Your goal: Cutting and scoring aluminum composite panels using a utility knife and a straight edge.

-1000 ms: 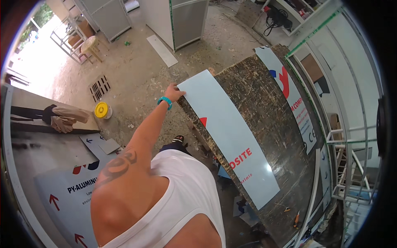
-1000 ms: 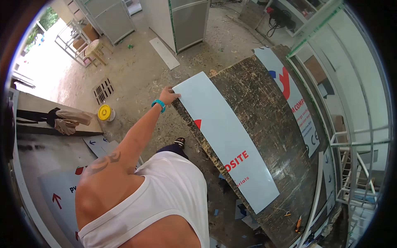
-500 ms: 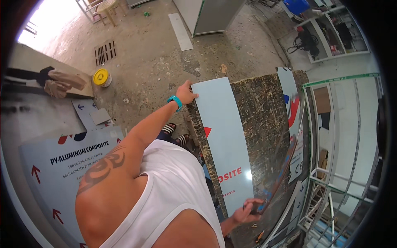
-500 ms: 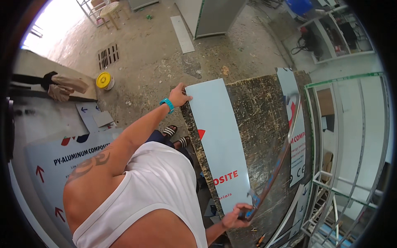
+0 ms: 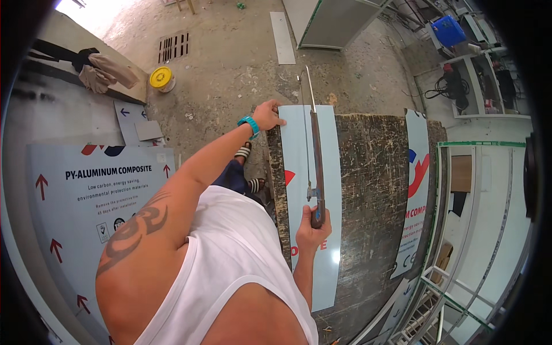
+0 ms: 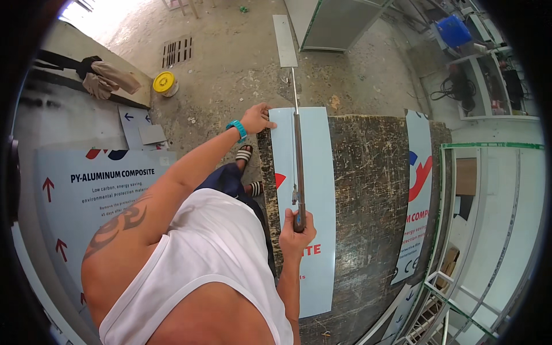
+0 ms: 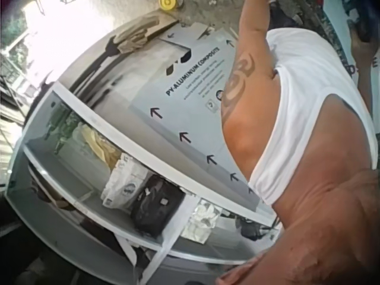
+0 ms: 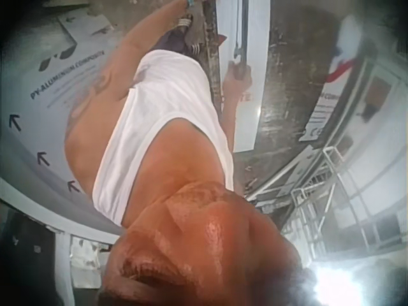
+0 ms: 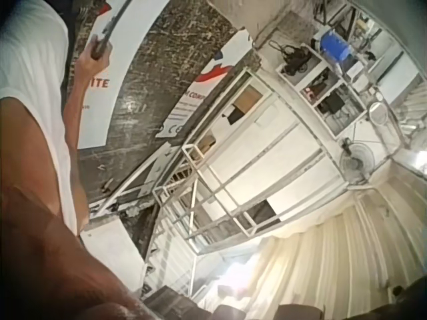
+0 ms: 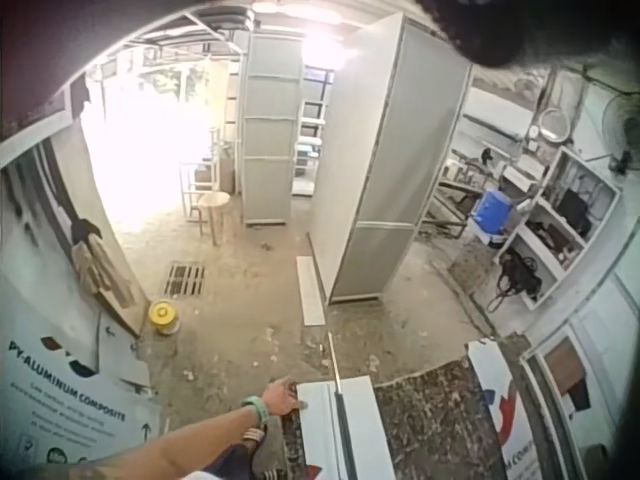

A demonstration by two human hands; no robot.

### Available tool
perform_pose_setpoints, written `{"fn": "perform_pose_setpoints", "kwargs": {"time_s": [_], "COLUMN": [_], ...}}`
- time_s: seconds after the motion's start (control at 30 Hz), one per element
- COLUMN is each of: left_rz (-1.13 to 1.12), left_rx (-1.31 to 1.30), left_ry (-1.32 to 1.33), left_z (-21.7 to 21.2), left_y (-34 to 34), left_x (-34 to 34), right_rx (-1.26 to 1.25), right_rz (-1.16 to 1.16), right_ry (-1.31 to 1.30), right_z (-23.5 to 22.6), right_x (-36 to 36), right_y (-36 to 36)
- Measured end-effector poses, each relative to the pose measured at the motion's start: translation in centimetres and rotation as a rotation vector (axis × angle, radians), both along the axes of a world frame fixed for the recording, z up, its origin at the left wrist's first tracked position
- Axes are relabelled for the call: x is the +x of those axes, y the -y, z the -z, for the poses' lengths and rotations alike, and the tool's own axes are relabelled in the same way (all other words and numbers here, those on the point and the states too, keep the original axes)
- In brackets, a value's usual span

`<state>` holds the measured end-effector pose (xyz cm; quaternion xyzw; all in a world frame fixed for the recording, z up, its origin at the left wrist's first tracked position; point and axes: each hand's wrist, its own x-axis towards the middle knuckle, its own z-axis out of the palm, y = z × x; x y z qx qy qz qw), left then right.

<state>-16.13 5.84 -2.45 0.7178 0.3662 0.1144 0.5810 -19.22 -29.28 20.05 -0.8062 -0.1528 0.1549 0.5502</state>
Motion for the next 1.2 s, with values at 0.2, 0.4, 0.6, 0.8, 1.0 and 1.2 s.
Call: {"fn": "perform_pose_setpoints", "kwargs": {"time_s": [0.2, 0.4, 0.6, 0.8, 1.0, 1.2], "left_rz": [-0.257, -0.309, -0.231, -0.224, -0.202, -0.197], "left_rx": [-0.351, -0.539, -0.393, -0.378, -0.338, -0.299], "left_ry": [0.137, 0.112, -0.022, -0.043, -0.111, -0.128], "left_z": [0.3, -1.7, -3.1, -2.1, -2.5, -2.5], "left_y": [-0.7, -2.1, -2.0, -2.4, -2.6, -2.6], "left_x": [0.5, 0.6, 1.3, 1.6, 1.8, 1.9], "right_rx": [-0.058, -0.087, -0.144, -0.13, -0.1, -0.097], "right_rz": [-0.083, -0.053, -0.097, -0.102, -0.098, -0.104], "right_ry": [0.065, 0.002, 0.008, -0.003, 0.006, 0.034], "right_z": [2.1, 2.6, 2.5, 3.0, 3.2, 3.2], "right_x": [0.9, 0.3, 0.2, 0.0, -0.2, -0.3], "right_y": [-2.0, -2.5, -2.2, -1.8, -1.6, -1.0]}}
